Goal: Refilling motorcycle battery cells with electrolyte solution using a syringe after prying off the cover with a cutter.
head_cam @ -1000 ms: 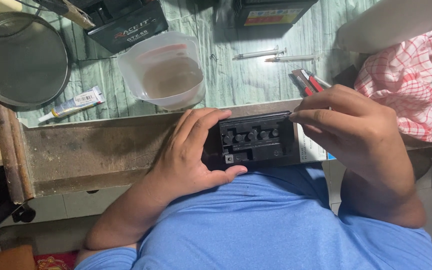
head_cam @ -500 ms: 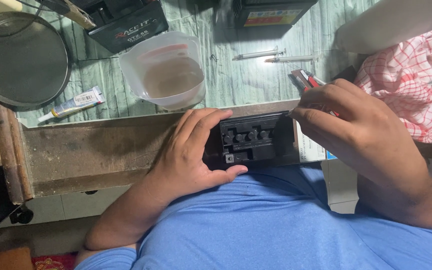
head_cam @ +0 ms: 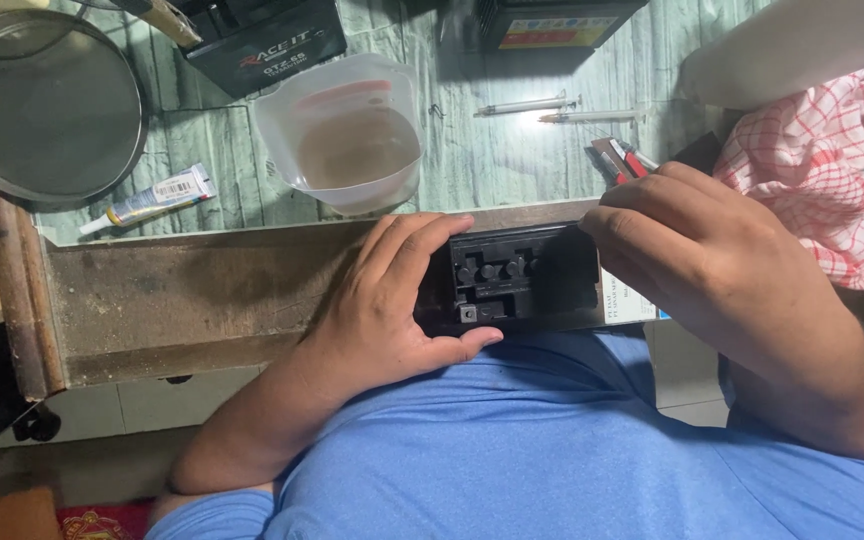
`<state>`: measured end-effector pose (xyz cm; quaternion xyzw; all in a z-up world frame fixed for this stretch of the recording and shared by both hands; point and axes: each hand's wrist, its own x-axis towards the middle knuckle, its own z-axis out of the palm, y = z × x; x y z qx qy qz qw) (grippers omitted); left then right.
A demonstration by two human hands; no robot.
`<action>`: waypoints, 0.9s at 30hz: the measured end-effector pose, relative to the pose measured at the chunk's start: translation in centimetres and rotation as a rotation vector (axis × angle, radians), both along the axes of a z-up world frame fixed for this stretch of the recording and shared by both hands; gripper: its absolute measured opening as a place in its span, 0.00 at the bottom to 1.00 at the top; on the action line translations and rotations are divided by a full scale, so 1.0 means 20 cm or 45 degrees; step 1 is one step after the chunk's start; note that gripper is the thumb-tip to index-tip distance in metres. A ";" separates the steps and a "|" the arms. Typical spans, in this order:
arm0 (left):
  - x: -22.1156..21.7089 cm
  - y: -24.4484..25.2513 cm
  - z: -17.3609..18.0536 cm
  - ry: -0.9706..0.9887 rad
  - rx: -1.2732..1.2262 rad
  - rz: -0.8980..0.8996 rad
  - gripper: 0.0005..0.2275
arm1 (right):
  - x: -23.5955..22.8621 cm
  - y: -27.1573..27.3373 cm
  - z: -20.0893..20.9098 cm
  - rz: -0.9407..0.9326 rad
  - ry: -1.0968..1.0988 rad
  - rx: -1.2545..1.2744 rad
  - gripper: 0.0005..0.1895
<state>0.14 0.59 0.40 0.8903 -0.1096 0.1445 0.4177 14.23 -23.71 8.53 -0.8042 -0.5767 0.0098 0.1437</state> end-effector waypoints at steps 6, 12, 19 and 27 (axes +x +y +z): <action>0.00 0.00 0.00 0.080 -0.032 -0.002 0.39 | 0.00 0.06 0.02 0.079 0.173 0.046 0.06; 0.00 0.00 0.02 0.107 -0.055 -0.002 0.38 | 0.02 0.20 -0.04 0.331 0.179 0.173 0.05; 0.00 0.01 0.02 0.078 -0.034 -0.012 0.37 | 0.02 0.24 -0.06 0.423 -0.155 0.153 0.02; 0.01 0.00 0.02 0.007 -0.065 -0.025 0.35 | -0.04 0.26 -0.03 0.338 -0.329 0.108 0.06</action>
